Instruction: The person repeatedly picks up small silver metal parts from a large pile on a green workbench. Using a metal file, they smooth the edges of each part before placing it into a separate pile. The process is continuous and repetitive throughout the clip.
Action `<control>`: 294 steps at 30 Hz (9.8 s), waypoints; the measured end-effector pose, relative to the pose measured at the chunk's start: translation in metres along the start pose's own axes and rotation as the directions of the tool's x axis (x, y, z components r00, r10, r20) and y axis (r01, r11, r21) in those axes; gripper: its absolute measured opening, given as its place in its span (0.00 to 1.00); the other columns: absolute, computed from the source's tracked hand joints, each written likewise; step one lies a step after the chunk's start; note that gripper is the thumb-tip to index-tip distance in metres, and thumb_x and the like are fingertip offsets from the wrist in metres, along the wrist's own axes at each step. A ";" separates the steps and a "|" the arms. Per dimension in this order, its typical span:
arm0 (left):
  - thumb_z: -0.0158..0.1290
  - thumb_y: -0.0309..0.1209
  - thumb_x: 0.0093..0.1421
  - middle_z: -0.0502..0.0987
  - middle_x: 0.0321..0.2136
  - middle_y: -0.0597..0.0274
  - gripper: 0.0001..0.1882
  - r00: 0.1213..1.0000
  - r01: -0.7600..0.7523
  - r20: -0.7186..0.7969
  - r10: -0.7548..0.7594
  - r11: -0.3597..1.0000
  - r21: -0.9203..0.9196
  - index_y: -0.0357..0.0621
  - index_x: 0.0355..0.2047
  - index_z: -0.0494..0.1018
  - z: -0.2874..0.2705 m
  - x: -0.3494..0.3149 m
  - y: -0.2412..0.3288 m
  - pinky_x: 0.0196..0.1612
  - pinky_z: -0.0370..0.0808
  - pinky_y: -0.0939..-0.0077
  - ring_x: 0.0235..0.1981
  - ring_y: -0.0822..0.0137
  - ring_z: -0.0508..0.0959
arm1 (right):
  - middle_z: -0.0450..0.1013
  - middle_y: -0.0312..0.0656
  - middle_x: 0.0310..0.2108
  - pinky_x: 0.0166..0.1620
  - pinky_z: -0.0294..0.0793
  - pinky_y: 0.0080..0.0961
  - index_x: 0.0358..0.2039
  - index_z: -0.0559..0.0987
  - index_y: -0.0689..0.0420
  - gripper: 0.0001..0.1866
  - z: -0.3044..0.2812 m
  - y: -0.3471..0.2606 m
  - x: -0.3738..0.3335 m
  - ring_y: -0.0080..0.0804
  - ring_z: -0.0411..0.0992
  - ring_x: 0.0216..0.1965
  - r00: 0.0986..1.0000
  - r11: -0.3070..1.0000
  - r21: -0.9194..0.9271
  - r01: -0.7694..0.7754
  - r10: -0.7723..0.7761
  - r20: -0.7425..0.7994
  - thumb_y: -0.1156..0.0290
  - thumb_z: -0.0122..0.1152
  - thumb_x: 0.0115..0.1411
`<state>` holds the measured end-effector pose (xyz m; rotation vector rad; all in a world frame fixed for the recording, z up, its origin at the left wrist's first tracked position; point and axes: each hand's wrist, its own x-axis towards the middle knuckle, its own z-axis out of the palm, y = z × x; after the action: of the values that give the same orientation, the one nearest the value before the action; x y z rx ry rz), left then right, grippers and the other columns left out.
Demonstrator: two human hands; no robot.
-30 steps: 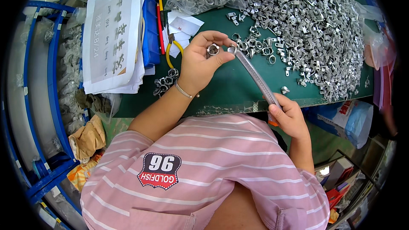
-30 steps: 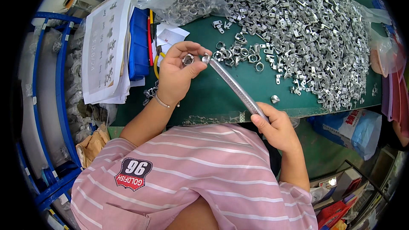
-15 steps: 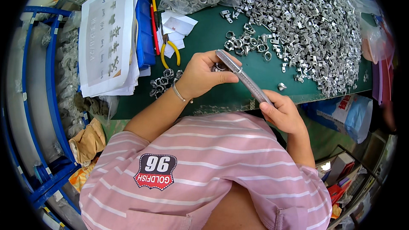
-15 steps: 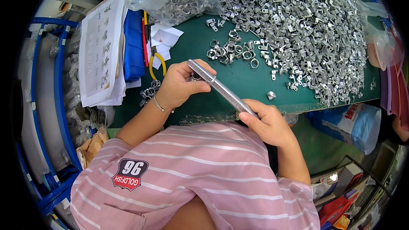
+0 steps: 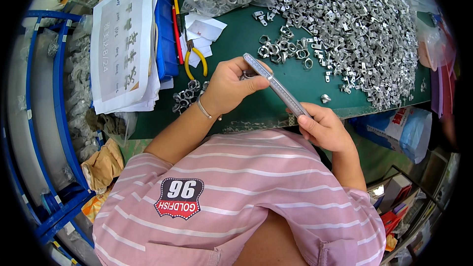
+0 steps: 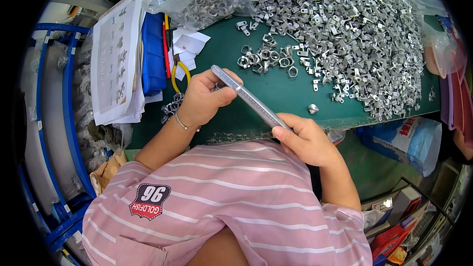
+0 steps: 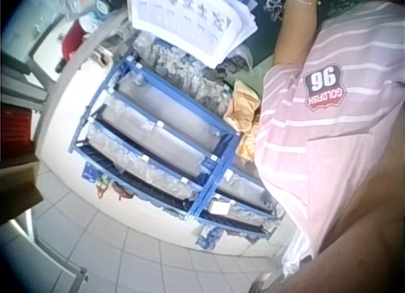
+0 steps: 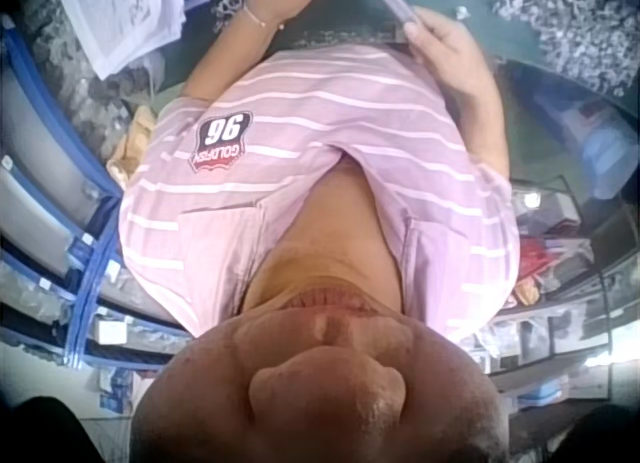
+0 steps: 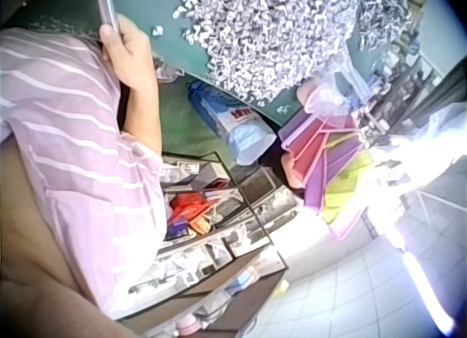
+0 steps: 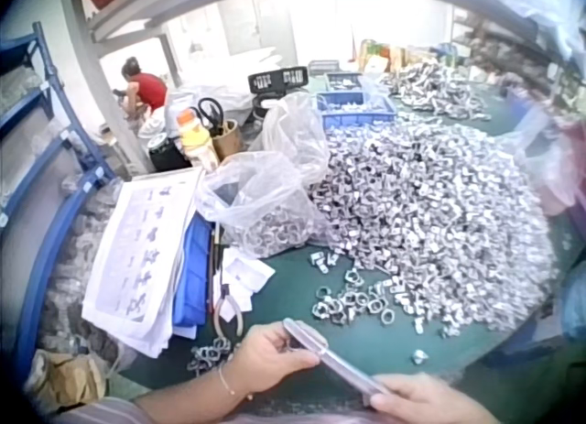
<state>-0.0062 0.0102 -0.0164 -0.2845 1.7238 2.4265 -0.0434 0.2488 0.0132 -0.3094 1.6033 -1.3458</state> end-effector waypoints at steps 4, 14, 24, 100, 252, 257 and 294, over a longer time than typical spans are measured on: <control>0.57 0.27 0.51 0.68 0.21 0.69 0.13 1.000 -0.003 -0.017 -0.001 0.972 -0.233 0.35 0.36 0.71 -0.008 0.004 -0.005 0.20 0.57 0.87 0.17 0.80 0.60 | 0.65 0.30 0.20 0.25 0.62 0.15 0.39 0.73 0.62 0.14 0.002 0.004 0.001 0.15 0.61 0.22 0.997 0.997 -0.052 0.060 -0.062 -0.039 0.64 0.51 0.59; 0.57 0.27 0.51 0.71 0.26 0.68 0.13 0.988 -0.142 0.086 0.129 0.975 0.170 0.36 0.37 0.71 0.001 0.001 -0.003 0.24 0.62 0.88 0.23 0.81 0.66 | 0.64 0.29 0.19 0.23 0.60 0.13 0.40 0.73 0.62 0.15 -0.001 0.011 -0.004 0.14 0.60 0.20 0.997 0.998 -0.026 0.059 -0.060 -0.038 0.63 0.51 0.59; 0.57 0.29 0.48 0.74 0.24 0.63 0.09 0.946 -0.044 -0.219 0.237 0.768 0.639 0.39 0.29 0.73 -0.011 0.041 0.017 0.27 0.67 0.81 0.25 0.71 0.72 | 0.61 0.31 0.13 0.15 0.52 0.11 0.44 0.70 0.62 0.17 -0.016 0.015 -0.013 0.13 0.55 0.12 0.961 0.986 0.139 0.093 -0.053 -0.271 0.62 0.48 0.61; 0.51 0.23 0.54 0.73 0.32 0.61 0.10 0.999 0.025 -0.006 -0.032 0.870 -0.492 0.40 0.38 0.68 -0.017 0.010 -0.003 0.22 0.64 0.90 0.26 0.77 0.70 | 0.66 0.31 0.21 0.26 0.64 0.16 0.44 0.71 0.62 0.16 0.001 0.018 -0.002 0.16 0.63 0.22 0.989 0.997 -0.068 0.037 -0.046 -0.143 0.66 0.52 0.59; 0.60 0.24 0.47 0.73 0.26 0.68 0.15 0.857 -0.345 -0.186 0.481 0.803 0.487 0.36 0.36 0.71 0.004 0.002 0.022 0.29 0.67 0.89 0.25 0.81 0.69 | 0.65 0.30 0.21 0.23 0.62 0.13 0.44 0.72 0.63 0.17 0.000 0.021 -0.002 0.14 0.62 0.20 0.978 0.998 -0.026 0.064 -0.068 -0.199 0.65 0.53 0.58; 0.60 0.24 0.47 0.73 0.25 0.69 0.14 0.870 -0.321 -0.185 0.458 0.809 0.493 0.36 0.35 0.72 0.004 0.000 0.023 0.28 0.66 0.90 0.24 0.81 0.70 | 0.66 0.30 0.22 0.23 0.62 0.13 0.44 0.72 0.63 0.16 0.000 0.020 -0.002 0.14 0.62 0.20 0.978 0.998 -0.037 0.058 -0.064 -0.199 0.66 0.53 0.59; 0.54 0.30 0.54 0.68 0.20 0.65 0.14 0.992 0.114 0.073 -0.100 0.967 -0.226 0.35 0.39 0.70 -0.004 0.001 0.015 0.18 0.56 0.88 0.18 0.78 0.65 | 0.64 0.29 0.20 0.23 0.61 0.13 0.44 0.71 0.63 0.17 0.013 0.009 0.008 0.13 0.61 0.20 0.991 0.995 -0.004 0.099 -0.099 -0.088 0.64 0.51 0.59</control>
<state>-0.0105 0.0013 -0.0049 -0.3183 1.3656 2.5276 -0.0341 0.2382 0.0029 -0.3371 1.6793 -1.4524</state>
